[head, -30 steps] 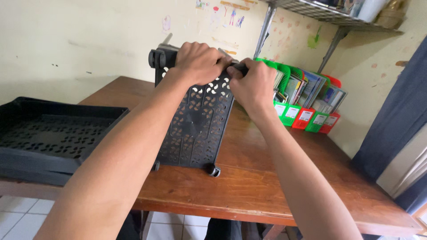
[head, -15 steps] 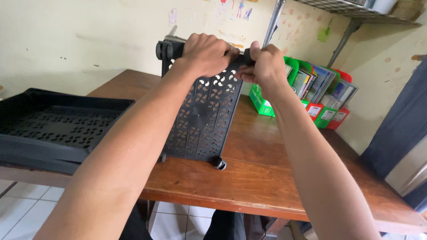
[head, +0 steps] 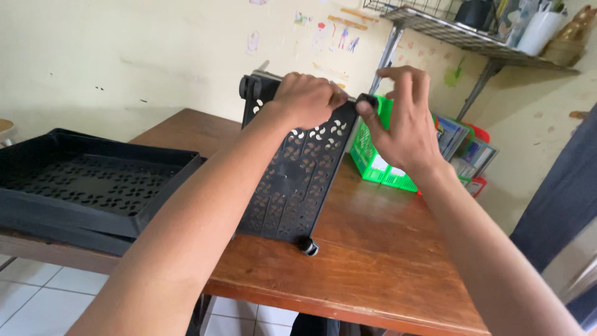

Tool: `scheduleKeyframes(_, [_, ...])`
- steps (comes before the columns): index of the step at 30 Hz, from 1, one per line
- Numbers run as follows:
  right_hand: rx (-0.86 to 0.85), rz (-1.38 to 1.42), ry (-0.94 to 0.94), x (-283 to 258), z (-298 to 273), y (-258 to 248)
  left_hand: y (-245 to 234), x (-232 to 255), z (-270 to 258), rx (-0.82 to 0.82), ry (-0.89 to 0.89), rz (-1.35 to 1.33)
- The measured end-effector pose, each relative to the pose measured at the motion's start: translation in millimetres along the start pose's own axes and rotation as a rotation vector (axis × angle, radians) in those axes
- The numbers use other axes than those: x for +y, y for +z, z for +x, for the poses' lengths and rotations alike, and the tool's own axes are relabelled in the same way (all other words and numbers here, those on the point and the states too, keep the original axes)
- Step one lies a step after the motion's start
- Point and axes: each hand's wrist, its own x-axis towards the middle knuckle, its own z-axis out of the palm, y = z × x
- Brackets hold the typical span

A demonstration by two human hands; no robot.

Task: The person assembles a two-tier plastic storage rack by inserting vertical support rods into the bottom tray, attaching caster wheels, and securing a second tray on top. The person handles the trays, rods, and wheels by hand on a wooden table.

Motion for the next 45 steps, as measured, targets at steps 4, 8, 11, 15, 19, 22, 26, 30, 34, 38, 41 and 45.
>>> scheduleKeyframes(4, [-0.219,-0.446,-0.486,7,8,-13,10,1,-7,-0.051,-0.052,0.010])
scheduleKeyframes(8, [-0.368,-0.662,-0.535,25,12,4,12,-2,-4,0.042,0.005,0.018])
scheduleKeyframes(11, [-0.359,-0.729,-0.493,40,13,15,9,-2,-1,0.076,-0.001,-0.006])
scheduleKeyframes(15, [-0.431,-0.772,-0.484,44,16,23,5,-1,-6,0.034,-0.012,-0.041])
scheduleKeyframes(19, [-0.436,-0.770,-0.300,37,10,32,6,2,-5,0.042,-0.021,-0.020])
scheduleKeyframes(22, [-0.292,-0.617,0.005,22,5,52,4,-2,-4,0.068,-0.016,-0.016])
scheduleKeyframes(26, [-0.222,-0.398,0.313,2,-7,69,6,0,-10,0.073,0.016,-0.045])
scheduleKeyframes(30, [0.002,-0.205,0.505,-5,-2,82,9,4,-7,0.131,0.030,-0.047])
scheduleKeyframes(34, [0.080,-0.055,0.677,-12,2,92,8,-5,-6,0.152,0.058,-0.051])
scheduleKeyframes(38, [-0.085,-0.142,0.661,-12,7,74,16,-2,1,0.074,-0.014,0.026])
scheduleKeyframes(41, [-0.233,-0.231,0.552,-21,10,46,15,-1,0,0.061,-0.037,0.040])
scheduleKeyframes(45, [-0.364,-0.376,0.307,-23,14,-8,9,6,0,0.011,-0.027,0.027])
